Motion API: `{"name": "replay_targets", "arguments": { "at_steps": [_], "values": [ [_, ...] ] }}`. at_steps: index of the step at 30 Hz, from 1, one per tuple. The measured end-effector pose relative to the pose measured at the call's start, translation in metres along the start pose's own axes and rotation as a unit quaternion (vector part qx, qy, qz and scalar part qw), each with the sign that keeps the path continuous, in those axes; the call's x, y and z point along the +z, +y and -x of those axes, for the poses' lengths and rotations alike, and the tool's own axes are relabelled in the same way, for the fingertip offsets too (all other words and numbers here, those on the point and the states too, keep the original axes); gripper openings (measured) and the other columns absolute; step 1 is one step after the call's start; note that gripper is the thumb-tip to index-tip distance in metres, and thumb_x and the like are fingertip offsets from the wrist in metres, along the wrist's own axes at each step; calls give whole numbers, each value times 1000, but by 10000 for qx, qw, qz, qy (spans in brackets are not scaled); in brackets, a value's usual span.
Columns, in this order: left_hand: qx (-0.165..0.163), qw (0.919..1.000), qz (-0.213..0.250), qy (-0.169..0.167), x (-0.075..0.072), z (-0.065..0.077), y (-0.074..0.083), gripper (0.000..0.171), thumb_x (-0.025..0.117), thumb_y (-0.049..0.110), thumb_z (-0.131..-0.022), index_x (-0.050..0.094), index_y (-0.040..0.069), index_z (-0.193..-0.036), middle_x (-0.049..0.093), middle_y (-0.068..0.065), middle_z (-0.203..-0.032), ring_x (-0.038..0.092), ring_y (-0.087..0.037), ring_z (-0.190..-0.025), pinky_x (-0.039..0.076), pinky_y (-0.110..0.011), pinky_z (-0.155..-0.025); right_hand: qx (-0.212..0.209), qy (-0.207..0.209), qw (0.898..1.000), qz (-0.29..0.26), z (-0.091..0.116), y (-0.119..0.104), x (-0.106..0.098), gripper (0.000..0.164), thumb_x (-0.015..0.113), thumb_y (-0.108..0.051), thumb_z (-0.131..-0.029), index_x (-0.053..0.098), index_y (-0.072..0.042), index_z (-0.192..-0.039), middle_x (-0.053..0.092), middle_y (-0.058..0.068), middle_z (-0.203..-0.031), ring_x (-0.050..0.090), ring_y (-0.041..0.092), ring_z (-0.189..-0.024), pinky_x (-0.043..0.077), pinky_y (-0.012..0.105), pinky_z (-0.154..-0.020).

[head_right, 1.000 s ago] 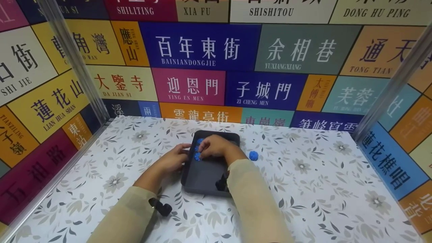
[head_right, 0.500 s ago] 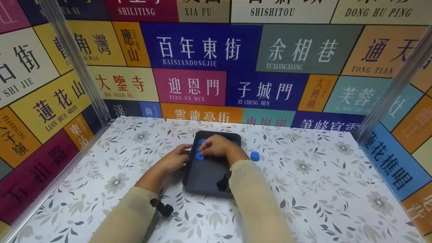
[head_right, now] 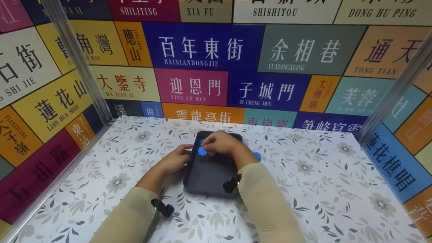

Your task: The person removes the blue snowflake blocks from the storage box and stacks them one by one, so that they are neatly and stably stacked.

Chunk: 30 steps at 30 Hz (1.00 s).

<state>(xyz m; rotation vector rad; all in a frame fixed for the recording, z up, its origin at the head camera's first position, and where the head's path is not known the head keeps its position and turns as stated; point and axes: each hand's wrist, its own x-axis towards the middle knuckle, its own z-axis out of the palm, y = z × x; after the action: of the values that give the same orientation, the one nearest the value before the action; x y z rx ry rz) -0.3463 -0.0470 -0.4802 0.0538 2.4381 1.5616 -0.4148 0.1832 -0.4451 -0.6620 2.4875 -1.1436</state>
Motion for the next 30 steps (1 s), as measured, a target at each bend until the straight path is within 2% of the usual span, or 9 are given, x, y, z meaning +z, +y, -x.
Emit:
{"name": "replay_targets", "arguments": {
  "at_steps": [4,7,10,15,20,25,30],
  "values": [
    [-30,9999,156,25,1,-1,-1,63,54,15,-95,50,16,-158,64,-14,-146,63,-21,-91,48,-29,-62,146,579,9939,-927,19,-6,-5,28,72,-15,-102,76,2,-124,80,10,-99,74,11,-78,67,36,-81],
    [-61,9998,209,46,1,-1,-1,64,55,14,-94,50,16,-158,64,-14,-147,63,-21,-91,49,-29,-63,286,1099,9808,-1582,34,-4,-8,31,73,-14,-101,74,3,-127,79,4,-99,74,10,-81,67,36,-84],
    [-99,9997,239,37,2,-2,0,64,55,14,-94,50,16,-158,65,-13,-147,64,-21,-92,50,-29,-65,335,1570,9673,-1961,50,4,-9,33,73,-13,-101,72,5,-129,79,0,-100,75,9,-83,66,31,-84],
    [-142,9995,285,5,2,-2,-1,64,56,14,-94,49,17,-158,64,-13,-147,64,-21,-93,50,-29,-64,353,2022,9551,-2135,73,19,-11,35,72,-11,-101,70,9,-130,79,0,-102,77,9,-83,65,25,-80],
    [-198,9997,161,14,1,-2,0,64,54,16,-95,49,18,-159,64,-12,-148,65,-22,-96,50,-30,-65,579,2134,9489,-2253,89,28,-18,40,72,-16,-102,68,7,-135,78,-2,-105,76,8,-86,65,25,-83],
    [-80,9999,131,45,1,-1,1,63,55,15,-95,50,17,-158,64,-13,-148,66,-22,-100,51,-30,-67,943,2242,9446,-2205,107,42,-30,45,74,-25,-102,67,2,-138,76,-5,-106,75,8,-90,65,26,-87],
    [-4,9996,267,3,1,0,0,64,54,15,-95,49,15,-159,63,-15,-148,63,-22,-96,49,-30,-64,1089,2353,9385,-2279,123,64,-41,45,72,-23,-103,66,4,-139,75,-8,-101,74,7,-87,64,24,-85]
  ]
}}
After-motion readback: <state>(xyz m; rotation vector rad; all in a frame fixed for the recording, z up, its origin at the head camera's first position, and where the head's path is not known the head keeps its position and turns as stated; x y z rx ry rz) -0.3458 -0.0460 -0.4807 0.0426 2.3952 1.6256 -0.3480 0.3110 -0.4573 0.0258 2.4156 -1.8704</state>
